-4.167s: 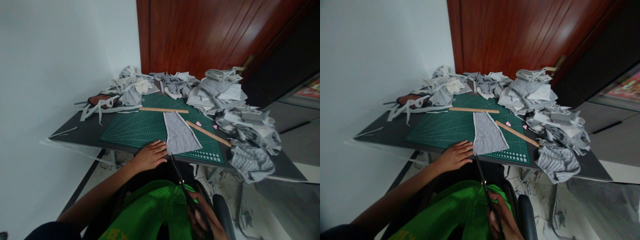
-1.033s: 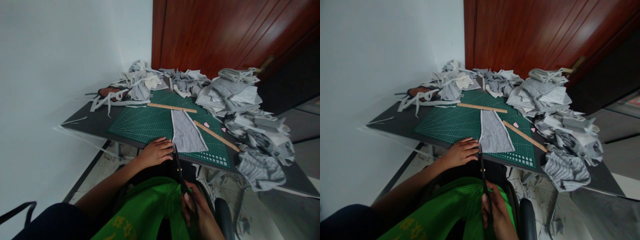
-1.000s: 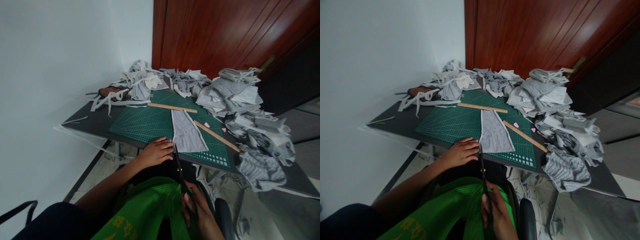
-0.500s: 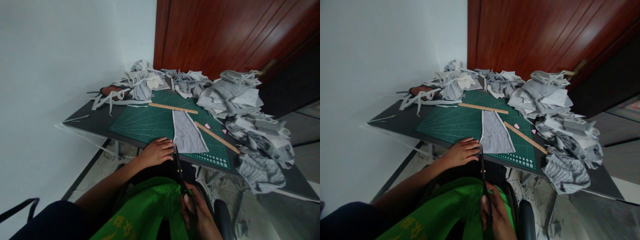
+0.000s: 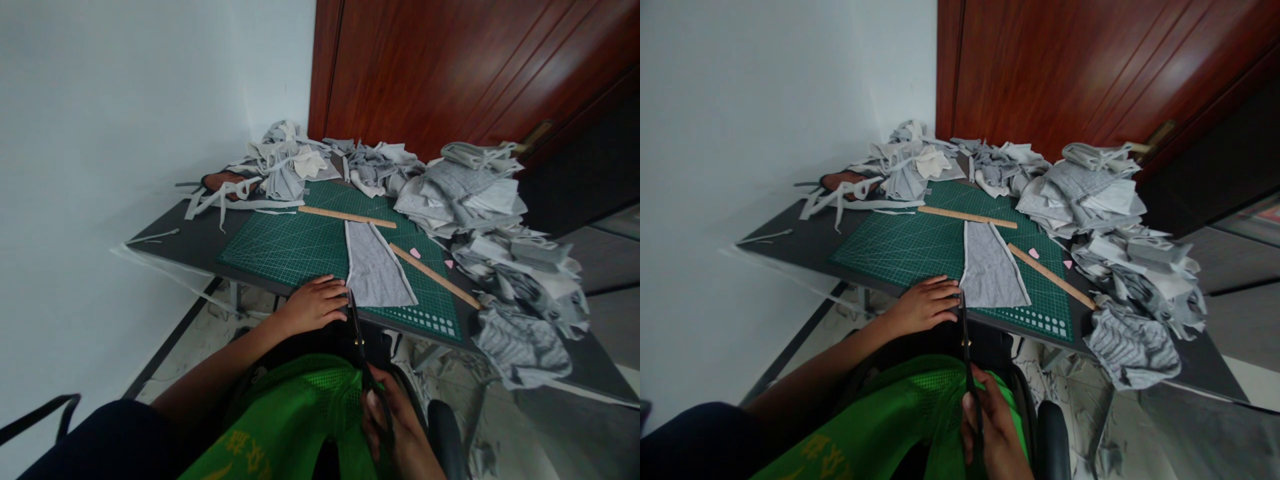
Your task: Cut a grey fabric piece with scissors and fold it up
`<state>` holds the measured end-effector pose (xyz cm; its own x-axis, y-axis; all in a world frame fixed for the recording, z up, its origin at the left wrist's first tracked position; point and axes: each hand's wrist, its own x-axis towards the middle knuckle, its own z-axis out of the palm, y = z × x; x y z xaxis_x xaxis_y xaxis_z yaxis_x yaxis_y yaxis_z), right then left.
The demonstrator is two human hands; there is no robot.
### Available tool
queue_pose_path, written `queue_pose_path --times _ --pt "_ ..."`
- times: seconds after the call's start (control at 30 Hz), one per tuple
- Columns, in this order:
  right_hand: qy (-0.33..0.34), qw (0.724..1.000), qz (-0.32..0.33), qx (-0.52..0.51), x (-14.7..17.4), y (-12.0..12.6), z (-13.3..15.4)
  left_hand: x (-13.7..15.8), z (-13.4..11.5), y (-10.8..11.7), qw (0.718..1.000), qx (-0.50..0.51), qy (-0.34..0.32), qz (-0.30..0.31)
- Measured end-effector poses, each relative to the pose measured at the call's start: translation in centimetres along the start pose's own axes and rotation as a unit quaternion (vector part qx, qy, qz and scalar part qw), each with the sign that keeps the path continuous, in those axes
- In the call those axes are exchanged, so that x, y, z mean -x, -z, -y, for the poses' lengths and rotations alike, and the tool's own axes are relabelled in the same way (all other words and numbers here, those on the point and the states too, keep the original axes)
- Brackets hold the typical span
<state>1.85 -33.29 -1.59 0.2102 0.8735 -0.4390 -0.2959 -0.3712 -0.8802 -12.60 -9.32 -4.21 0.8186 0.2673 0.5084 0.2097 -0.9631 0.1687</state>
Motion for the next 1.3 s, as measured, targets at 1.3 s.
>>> queue_pose_path --times 1.3 --pt "-0.027 0.996 0.035 -0.075 -1.6 0.3 0.6 0.2 0.1 -0.2 1.0 0.01 0.012 0.002"
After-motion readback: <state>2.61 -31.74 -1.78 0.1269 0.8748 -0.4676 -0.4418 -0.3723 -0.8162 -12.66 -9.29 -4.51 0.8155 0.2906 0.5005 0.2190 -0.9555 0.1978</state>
